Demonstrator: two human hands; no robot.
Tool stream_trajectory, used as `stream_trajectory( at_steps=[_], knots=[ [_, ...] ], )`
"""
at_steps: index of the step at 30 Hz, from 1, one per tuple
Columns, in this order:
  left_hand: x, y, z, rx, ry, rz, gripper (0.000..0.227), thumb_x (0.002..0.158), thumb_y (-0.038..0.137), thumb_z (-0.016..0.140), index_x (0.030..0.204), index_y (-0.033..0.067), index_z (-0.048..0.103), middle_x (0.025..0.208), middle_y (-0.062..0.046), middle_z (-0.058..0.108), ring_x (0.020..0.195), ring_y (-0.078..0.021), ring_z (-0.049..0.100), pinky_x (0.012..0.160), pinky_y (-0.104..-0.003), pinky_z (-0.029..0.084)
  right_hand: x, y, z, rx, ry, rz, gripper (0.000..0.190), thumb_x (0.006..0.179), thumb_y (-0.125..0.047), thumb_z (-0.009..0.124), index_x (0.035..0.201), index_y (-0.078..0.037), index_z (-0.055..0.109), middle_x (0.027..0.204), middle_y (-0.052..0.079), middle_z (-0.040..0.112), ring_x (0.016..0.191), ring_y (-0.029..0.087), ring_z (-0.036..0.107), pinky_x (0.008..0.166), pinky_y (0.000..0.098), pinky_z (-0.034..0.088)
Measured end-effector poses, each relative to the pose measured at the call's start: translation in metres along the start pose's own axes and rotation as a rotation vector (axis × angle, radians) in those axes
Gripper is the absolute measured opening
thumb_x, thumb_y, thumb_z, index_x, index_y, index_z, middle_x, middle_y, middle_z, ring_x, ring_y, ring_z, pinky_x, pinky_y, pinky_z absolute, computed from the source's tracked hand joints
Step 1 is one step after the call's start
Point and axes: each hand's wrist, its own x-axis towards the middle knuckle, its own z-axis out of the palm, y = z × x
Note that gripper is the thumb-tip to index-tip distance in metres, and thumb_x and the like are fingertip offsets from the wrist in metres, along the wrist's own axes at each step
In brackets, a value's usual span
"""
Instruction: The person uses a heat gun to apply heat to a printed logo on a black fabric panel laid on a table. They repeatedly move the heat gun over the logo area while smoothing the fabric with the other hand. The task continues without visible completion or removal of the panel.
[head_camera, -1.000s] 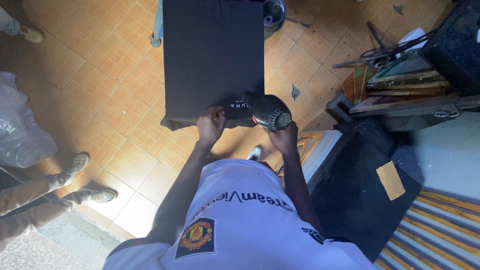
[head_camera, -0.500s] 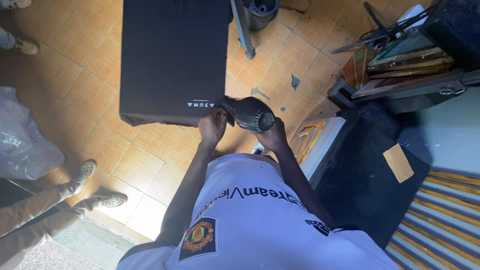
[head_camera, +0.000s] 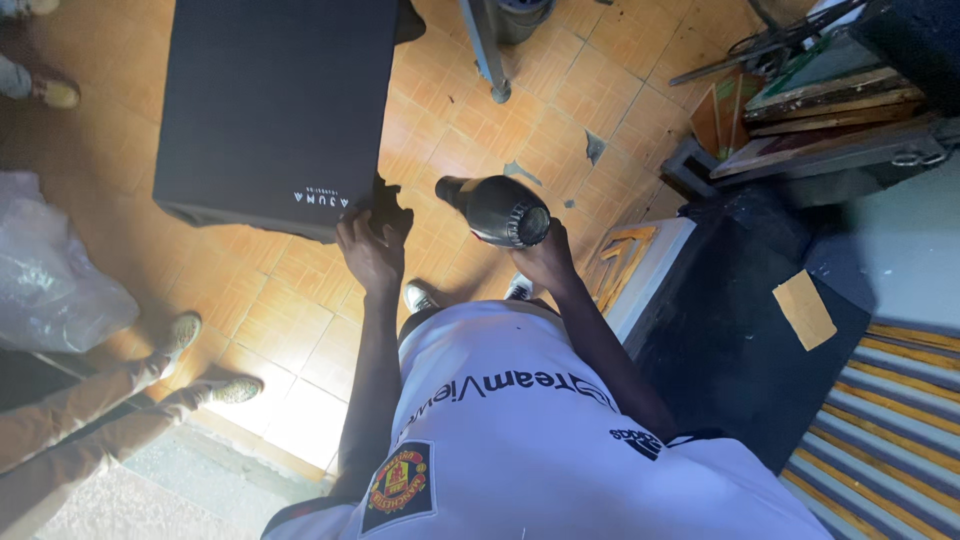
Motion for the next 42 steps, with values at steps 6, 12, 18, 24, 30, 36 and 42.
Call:
stream_trajectory(
  at_steps=[6, 12, 18, 24, 30, 36, 42],
  knots=[
    [0.019, -0.029, -0.04, -0.054, 0.142, -0.029, 0.037, 0.082, 0.006, 0.075, 0.115, -0.0072, 0.067, 0.127, -0.027, 0.06, 0.122, -0.0482, 0.058, 0.103, -0.053, 0.048, 0.015, -0.069, 0.0, -0.071, -0.062, -0.059, 0.011, 0.072, -0.006, 0.061, 0.068, 0.0, 0.069, 0.067, 0.021, 0.069, 0.076, 0.052, 0.07, 0.063, 0.0616, 0.056],
    [0.036, -0.077, -0.049, 0.0, 0.133, -0.009, 0.034, 0.077, 0.011, 0.081, 0.11, 0.0027, 0.074, 0.12, -0.013, 0.066, 0.105, -0.0381, 0.066, 0.091, -0.044, 0.055, 0.02, -0.146, 0.023, 0.003, -0.1, -0.147, 0.017, 0.073, -0.002, 0.064, 0.087, -0.002, 0.073, 0.083, 0.022, 0.074, 0.09, 0.05, 0.071, 0.072, 0.0608, 0.057],
    [0.05, -0.097, -0.076, -0.103, 0.06, -0.002, 0.034, 0.078, 0.012, 0.082, 0.11, 0.0039, 0.073, 0.113, -0.015, 0.069, 0.103, -0.0386, 0.067, 0.088, -0.045, 0.055, 0.027, -0.178, 0.071, 0.011, -0.187, -0.166, 0.017, 0.073, -0.003, 0.065, 0.087, -0.002, 0.074, 0.084, 0.021, 0.074, 0.091, 0.05, 0.071, 0.072, 0.0608, 0.057],
    [0.075, -0.142, -0.096, -0.02, -0.015, 0.073, 0.089, 0.096, 0.074, 0.061, 0.149, 0.0042, 0.046, 0.16, -0.02, 0.038, 0.15, -0.045, 0.034, 0.119, -0.063, 0.041, 0.031, -0.203, 0.1, -0.002, -0.197, -0.138, 0.017, 0.073, -0.004, 0.066, 0.088, -0.003, 0.074, 0.084, 0.021, 0.074, 0.091, 0.05, 0.071, 0.072, 0.0607, 0.057],
    [0.09, -0.181, -0.094, 0.071, -0.161, -0.065, 0.137, 0.077, 0.102, 0.055, 0.162, -0.0008, 0.024, 0.172, -0.016, 0.009, 0.162, -0.0369, 0.009, 0.129, -0.059, 0.029, 0.038, -0.22, 0.118, -0.009, -0.241, -0.138, 0.017, 0.073, -0.005, 0.068, 0.088, -0.003, 0.074, 0.085, 0.021, 0.074, 0.091, 0.05, 0.071, 0.073, 0.0606, 0.056],
    [0.093, -0.186, -0.085, 0.056, -0.16, -0.151, 0.147, 0.067, 0.103, 0.066, 0.164, 0.0022, 0.021, 0.173, -0.012, 0.007, 0.163, -0.0331, 0.009, 0.128, -0.06, 0.03, 0.052, -0.224, 0.13, 0.015, -0.322, -0.18, 0.017, 0.073, -0.005, 0.069, 0.088, -0.003, 0.074, 0.085, 0.021, 0.074, 0.092, 0.05, 0.071, 0.073, 0.0606, 0.056],
    [0.084, -0.178, -0.08, -0.221, -0.119, -0.478, 0.16, 0.054, 0.088, 0.086, 0.162, 0.0043, 0.004, 0.167, -0.037, 0.001, 0.158, -0.0541, 0.005, 0.123, -0.061, 0.034, 0.099, -0.235, 0.147, 0.061, -0.394, -0.278, 0.017, 0.073, -0.006, 0.07, 0.089, -0.004, 0.075, 0.086, 0.021, 0.075, 0.092, 0.05, 0.071, 0.074, 0.0605, 0.056]
  ],
)
